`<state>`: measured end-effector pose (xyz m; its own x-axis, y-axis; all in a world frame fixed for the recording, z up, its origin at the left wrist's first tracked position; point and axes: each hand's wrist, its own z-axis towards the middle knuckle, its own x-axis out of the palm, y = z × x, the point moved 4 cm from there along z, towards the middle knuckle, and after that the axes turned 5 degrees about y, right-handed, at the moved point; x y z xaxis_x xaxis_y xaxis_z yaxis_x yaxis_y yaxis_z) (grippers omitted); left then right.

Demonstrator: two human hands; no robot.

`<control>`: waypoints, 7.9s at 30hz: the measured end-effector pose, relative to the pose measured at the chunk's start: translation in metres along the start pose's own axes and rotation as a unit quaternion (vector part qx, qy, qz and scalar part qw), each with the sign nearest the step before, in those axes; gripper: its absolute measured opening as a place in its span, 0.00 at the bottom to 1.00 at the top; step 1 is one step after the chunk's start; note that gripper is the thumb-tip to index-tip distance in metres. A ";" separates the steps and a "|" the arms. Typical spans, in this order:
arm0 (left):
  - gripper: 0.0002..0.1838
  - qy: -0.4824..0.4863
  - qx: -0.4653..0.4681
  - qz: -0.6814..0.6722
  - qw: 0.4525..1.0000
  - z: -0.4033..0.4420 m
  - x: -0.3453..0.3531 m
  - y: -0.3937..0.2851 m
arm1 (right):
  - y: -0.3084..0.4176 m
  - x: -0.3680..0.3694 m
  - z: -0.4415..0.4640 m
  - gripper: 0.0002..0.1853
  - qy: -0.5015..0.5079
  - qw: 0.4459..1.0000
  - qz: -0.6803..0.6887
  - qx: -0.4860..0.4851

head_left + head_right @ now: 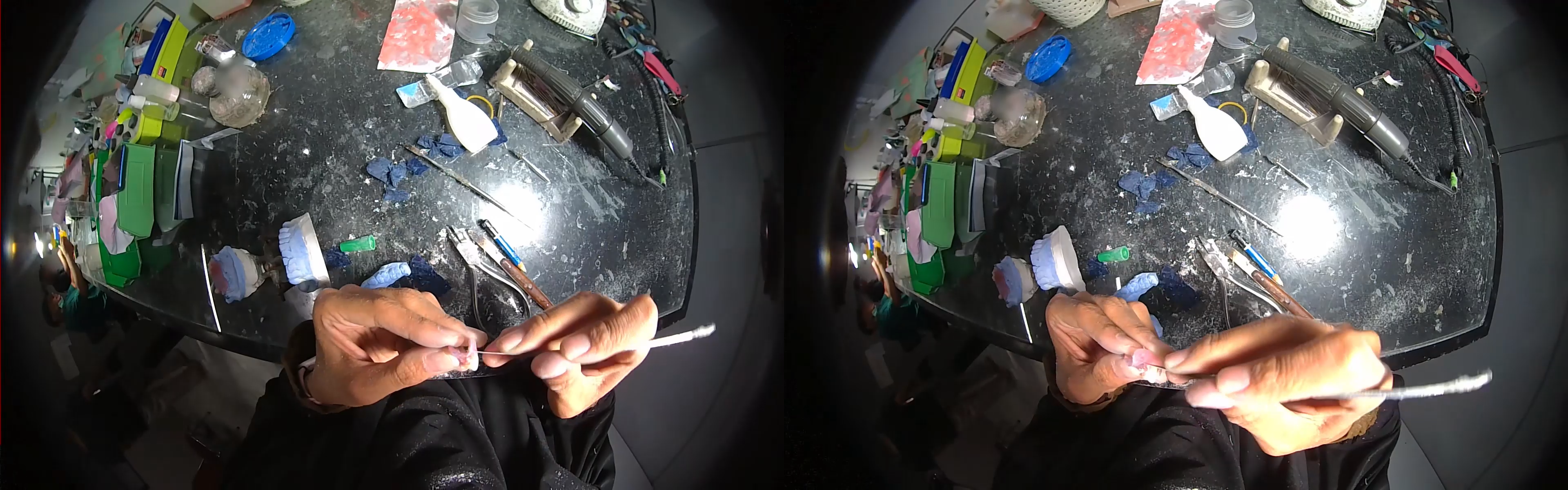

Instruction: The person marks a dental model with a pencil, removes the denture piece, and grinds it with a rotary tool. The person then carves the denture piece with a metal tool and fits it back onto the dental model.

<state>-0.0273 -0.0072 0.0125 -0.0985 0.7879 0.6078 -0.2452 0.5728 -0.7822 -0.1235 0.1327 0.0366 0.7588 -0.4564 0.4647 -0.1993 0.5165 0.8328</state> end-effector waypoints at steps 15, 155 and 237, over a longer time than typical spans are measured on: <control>0.07 -0.030 0.113 0.239 0.964 0.000 0.006 -0.009 | -0.026 0.016 -0.005 0.09 -0.162 0.912 0.205 0.315; 0.14 -0.144 0.185 0.113 0.966 -0.054 -0.001 0.035 | -0.034 0.043 -0.039 0.24 0.099 0.925 -0.366 0.007; 0.21 -0.032 -0.045 0.120 0.991 -0.024 -0.012 0.024 | -0.047 0.028 -0.031 0.25 0.033 0.921 -0.386 0.040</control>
<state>-0.0090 0.0025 -0.0174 -0.2051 0.8899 0.4075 -0.1200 0.3903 -0.9128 -0.0732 0.1183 0.0013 0.7295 -0.6184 -0.2922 0.3724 0.0008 0.9281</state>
